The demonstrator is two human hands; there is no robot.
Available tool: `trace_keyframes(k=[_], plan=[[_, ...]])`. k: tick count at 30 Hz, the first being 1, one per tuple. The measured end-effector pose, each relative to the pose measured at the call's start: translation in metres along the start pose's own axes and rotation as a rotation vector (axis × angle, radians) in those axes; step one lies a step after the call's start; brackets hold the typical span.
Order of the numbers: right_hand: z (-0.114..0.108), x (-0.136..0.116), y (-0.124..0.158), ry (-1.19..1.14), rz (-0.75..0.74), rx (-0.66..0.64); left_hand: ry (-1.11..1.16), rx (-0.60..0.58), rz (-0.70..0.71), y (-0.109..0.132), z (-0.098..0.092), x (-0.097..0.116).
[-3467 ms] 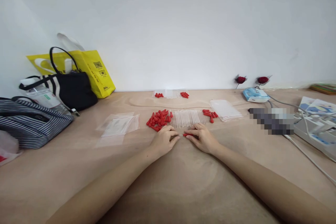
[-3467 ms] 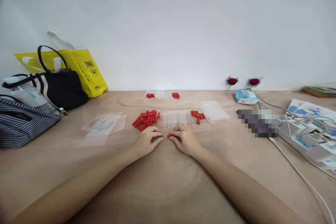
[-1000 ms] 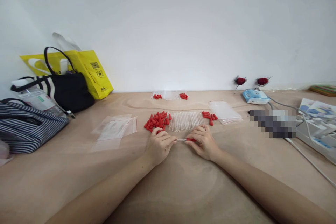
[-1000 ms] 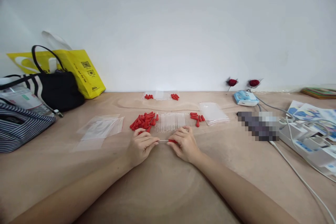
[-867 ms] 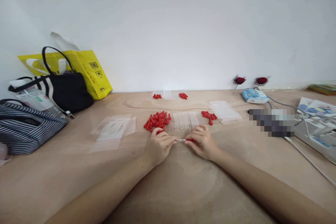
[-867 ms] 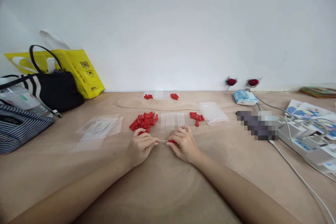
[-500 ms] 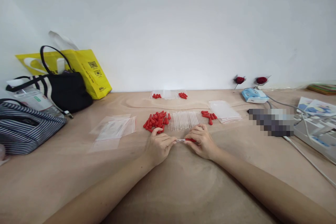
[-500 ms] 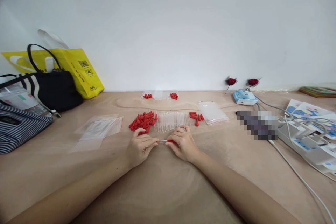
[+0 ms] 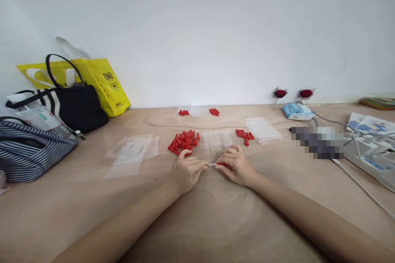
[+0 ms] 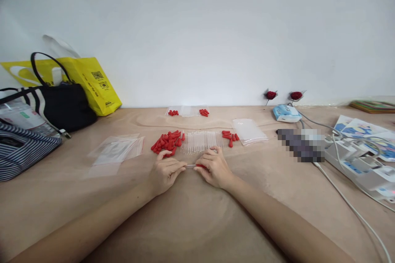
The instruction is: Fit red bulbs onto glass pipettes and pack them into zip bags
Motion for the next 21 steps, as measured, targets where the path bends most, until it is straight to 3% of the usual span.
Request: trace_keyframes(k=[11,21], plan=[[0.000,-0.001,0.000,-0.001,-0.017,0.000,0.008,0.030,0.025,-0.002,-0.003,0.002],[-0.005,0.016,0.004,-0.084,0.131,0.120,0.008,0.085,-0.023,0.000,-0.002,-0.004]])
Point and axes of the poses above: each hand's wrist, its own y-axis away from the middle knuckle, its own z-axis out of the palm, x = y × z, the point moved 5 cm from there along -y, towards the middle knuckle, and after that the axes turned 14 degrees about -y, right-handed, at the moved point
